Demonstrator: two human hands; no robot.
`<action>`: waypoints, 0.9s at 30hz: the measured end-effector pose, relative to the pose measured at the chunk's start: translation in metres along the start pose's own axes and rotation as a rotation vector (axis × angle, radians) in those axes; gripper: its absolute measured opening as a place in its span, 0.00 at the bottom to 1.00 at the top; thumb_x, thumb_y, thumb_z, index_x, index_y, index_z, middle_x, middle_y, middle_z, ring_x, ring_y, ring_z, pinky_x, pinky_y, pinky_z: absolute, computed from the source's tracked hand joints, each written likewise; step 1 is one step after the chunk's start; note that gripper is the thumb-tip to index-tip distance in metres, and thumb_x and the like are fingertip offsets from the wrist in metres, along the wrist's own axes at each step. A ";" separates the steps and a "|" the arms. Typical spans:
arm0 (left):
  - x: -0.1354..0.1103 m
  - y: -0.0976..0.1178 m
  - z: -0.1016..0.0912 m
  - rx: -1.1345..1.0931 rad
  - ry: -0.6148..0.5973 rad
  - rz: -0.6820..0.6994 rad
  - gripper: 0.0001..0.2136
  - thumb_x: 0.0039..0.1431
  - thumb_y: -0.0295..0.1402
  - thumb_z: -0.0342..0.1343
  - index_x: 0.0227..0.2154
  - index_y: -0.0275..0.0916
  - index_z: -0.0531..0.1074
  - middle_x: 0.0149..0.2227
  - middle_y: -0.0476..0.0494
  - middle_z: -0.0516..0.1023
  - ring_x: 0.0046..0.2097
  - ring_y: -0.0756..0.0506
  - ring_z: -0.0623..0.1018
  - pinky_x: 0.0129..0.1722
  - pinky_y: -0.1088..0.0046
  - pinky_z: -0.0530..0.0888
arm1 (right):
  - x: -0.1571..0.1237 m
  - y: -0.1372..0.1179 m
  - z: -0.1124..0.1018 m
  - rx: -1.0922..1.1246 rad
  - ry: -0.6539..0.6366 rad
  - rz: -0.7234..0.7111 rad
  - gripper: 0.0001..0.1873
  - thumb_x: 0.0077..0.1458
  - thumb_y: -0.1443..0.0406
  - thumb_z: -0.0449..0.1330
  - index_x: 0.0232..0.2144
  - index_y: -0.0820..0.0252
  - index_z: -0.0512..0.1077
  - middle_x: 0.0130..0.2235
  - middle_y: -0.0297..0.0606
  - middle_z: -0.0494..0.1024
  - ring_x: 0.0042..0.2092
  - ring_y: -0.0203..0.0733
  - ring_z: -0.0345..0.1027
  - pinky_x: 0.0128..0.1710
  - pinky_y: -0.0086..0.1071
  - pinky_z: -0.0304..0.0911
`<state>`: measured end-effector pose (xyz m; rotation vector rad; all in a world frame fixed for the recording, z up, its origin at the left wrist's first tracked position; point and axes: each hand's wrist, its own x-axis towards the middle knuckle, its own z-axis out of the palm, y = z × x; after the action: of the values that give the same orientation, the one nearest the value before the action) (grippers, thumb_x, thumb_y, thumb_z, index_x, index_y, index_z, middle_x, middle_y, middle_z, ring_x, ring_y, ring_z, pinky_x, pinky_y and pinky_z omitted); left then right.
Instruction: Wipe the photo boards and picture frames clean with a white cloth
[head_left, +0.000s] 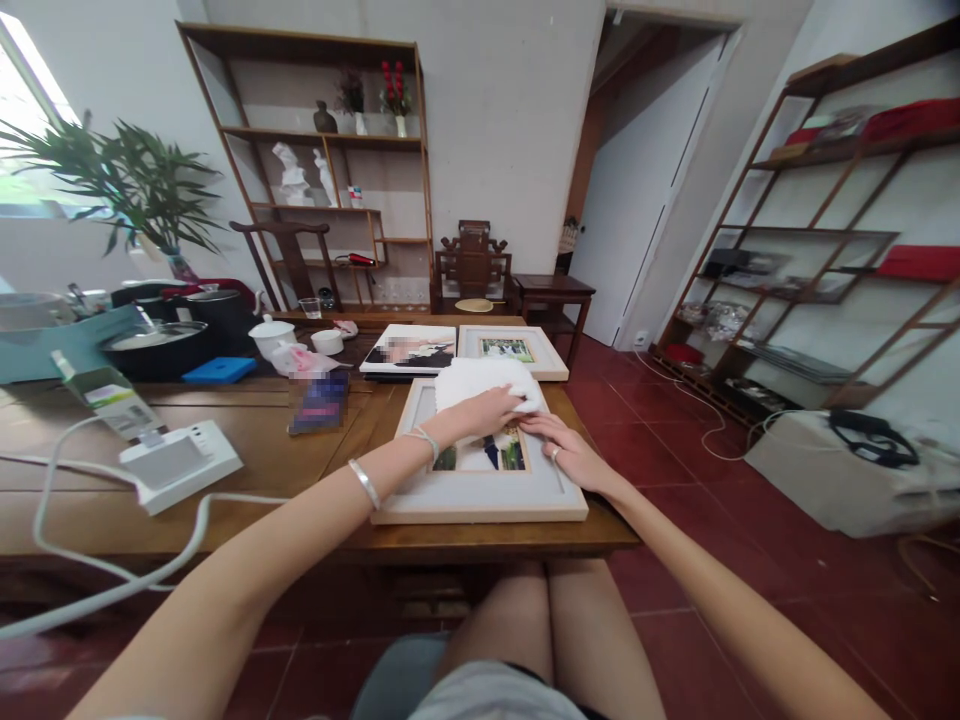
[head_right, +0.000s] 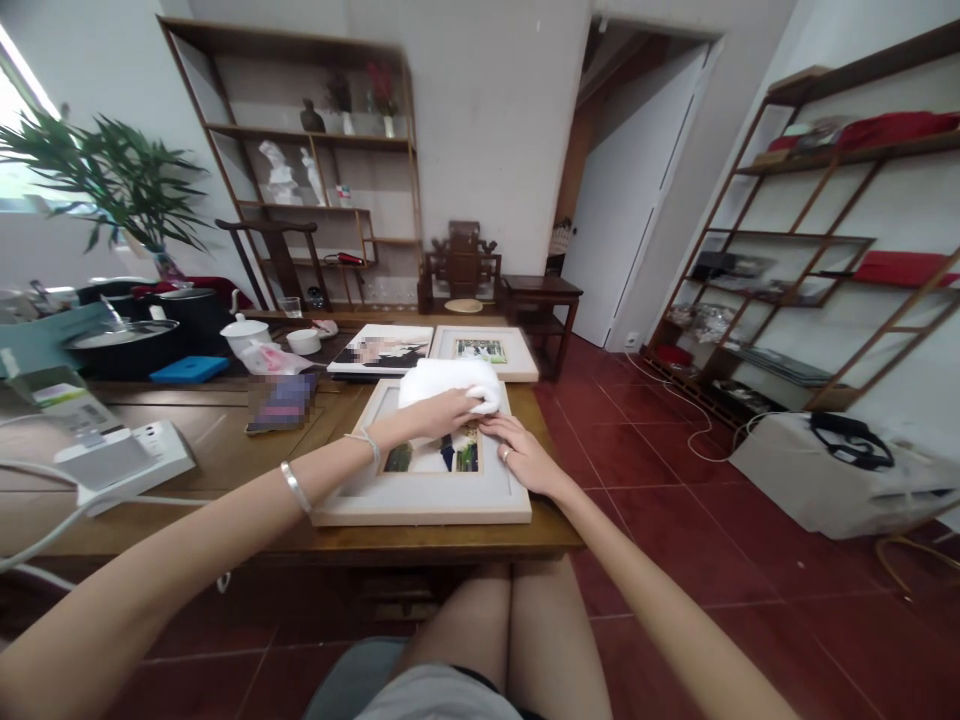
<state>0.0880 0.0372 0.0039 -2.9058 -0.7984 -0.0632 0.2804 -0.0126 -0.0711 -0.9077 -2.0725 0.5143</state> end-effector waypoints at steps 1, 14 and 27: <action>0.002 0.000 0.002 -0.001 0.002 0.008 0.13 0.66 0.29 0.40 0.44 0.36 0.69 0.47 0.41 0.72 0.47 0.46 0.72 0.47 0.72 0.65 | 0.000 0.000 0.000 0.000 0.004 0.007 0.20 0.55 0.63 0.51 0.48 0.57 0.72 0.54 0.43 0.71 0.59 0.49 0.57 0.60 0.48 0.50; -0.065 -0.042 -0.006 0.085 -0.118 -0.263 0.11 0.63 0.27 0.43 0.39 0.32 0.70 0.42 0.32 0.74 0.39 0.42 0.75 0.39 0.68 0.69 | 0.000 0.001 0.001 0.031 0.015 0.030 0.24 0.51 0.71 0.50 0.50 0.53 0.71 0.55 0.39 0.71 0.60 0.48 0.55 0.60 0.52 0.49; -0.129 0.069 -0.018 0.046 -0.170 -0.150 0.16 0.60 0.22 0.41 0.50 0.32 0.65 0.59 0.29 0.60 0.61 0.37 0.60 0.54 0.61 0.64 | 0.006 -0.001 0.004 0.086 0.052 0.122 0.33 0.38 0.76 0.48 0.46 0.51 0.74 0.55 0.35 0.70 0.60 0.45 0.56 0.61 0.49 0.47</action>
<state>0.0117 -0.0891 0.0046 -2.8316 -1.0302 0.1875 0.2740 -0.0085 -0.0702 -0.9911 -1.9413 0.6325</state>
